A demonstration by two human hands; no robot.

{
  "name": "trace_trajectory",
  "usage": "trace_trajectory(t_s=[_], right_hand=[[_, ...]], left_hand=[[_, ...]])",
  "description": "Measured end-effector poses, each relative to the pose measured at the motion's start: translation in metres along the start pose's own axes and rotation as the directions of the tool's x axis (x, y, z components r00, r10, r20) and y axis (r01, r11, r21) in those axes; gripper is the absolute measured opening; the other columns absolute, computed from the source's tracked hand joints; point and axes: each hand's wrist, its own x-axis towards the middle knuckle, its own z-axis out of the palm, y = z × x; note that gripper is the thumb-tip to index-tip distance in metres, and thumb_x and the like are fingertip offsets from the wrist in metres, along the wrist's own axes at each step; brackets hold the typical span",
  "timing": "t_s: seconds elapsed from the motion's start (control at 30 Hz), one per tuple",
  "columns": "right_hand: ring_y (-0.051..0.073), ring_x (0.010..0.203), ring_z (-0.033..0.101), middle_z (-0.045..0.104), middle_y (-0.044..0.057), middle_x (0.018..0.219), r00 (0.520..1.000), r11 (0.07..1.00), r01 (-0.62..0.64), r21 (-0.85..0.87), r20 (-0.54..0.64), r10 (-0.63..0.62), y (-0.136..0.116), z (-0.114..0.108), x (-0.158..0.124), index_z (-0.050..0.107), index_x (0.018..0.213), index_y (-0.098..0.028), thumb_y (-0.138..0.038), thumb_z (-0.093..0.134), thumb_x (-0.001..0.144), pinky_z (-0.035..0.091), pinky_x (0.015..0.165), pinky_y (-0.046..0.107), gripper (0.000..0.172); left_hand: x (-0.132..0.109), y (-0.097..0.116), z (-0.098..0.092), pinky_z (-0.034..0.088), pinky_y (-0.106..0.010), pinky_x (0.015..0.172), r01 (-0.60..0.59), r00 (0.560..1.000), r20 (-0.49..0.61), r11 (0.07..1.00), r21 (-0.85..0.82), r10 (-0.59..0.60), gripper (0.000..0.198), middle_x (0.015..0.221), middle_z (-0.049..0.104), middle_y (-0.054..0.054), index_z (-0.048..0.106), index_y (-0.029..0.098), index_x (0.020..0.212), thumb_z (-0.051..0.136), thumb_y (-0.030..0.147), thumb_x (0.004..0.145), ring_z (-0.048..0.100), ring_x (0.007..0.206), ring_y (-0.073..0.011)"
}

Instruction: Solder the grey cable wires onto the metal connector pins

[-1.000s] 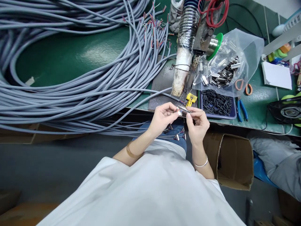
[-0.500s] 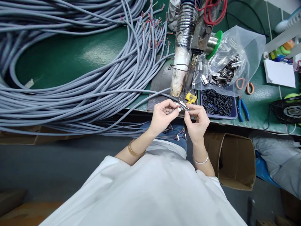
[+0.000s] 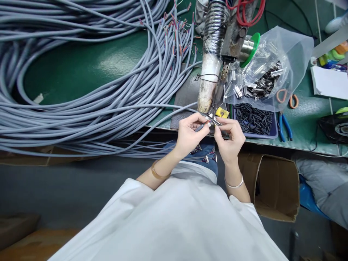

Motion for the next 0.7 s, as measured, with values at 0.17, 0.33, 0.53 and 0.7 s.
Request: trace_trajectory(t_s=[0.17,0.33,0.53,0.7], right_hand=[[0.020,0.097,0.073,0.076,0.003,0.103,1.000,1.000,0.022,0.000,-0.008,-0.022,-0.0031,-0.0006,0.0024,0.065,0.084,-0.024,-0.015,0.070,0.088,0.060,0.088,0.040,0.011],[0.020,0.097,0.073,0.076,0.005,0.105,0.996,0.995,0.089,-0.048,0.010,-0.089,-0.0008,-0.0020,-0.0041,0.062,0.085,-0.024,-0.013,0.069,0.087,0.061,0.086,0.038,0.013],[0.018,0.096,0.074,0.077,0.003,0.103,1.000,1.000,0.001,0.023,-0.007,-0.001,-0.0006,-0.0027,-0.0065,0.064,0.087,-0.023,-0.013,0.068,0.089,0.062,0.081,0.033,0.011],[0.018,0.095,0.074,0.076,0.003,0.102,0.995,0.990,-0.104,0.091,0.018,0.103,-0.0026,-0.0036,-0.0046,0.065,0.085,-0.023,-0.017,0.067,0.091,0.062,0.076,0.031,0.009]], left_hand=[[0.0023,0.0040,-0.0007,0.050,-0.017,0.062,-0.018,1.000,-0.003,1.000,-0.006,0.018,0.008,0.073,0.065,0.001,0.065,0.016,0.071,0.073,0.016,0.073,0.059,0.065,-0.0082],[0.0011,0.0016,-0.0031,0.050,-0.016,0.061,0.054,0.998,0.043,0.998,-0.019,-0.053,0.011,0.074,0.067,0.001,0.064,0.015,0.070,0.075,0.016,0.072,0.060,0.064,-0.0076],[-0.0025,-0.0003,-0.0045,0.048,-0.016,0.052,0.115,0.992,0.066,0.990,-0.077,-0.110,0.016,0.076,0.070,-0.001,0.067,0.014,0.071,0.082,0.021,0.072,0.057,0.056,-0.0059],[-0.0014,-0.0027,-0.0084,0.042,-0.015,0.043,0.135,0.989,0.079,0.981,-0.140,-0.125,0.020,0.074,0.070,-0.001,0.070,0.013,0.073,0.085,0.025,0.071,0.051,0.049,-0.0037]])
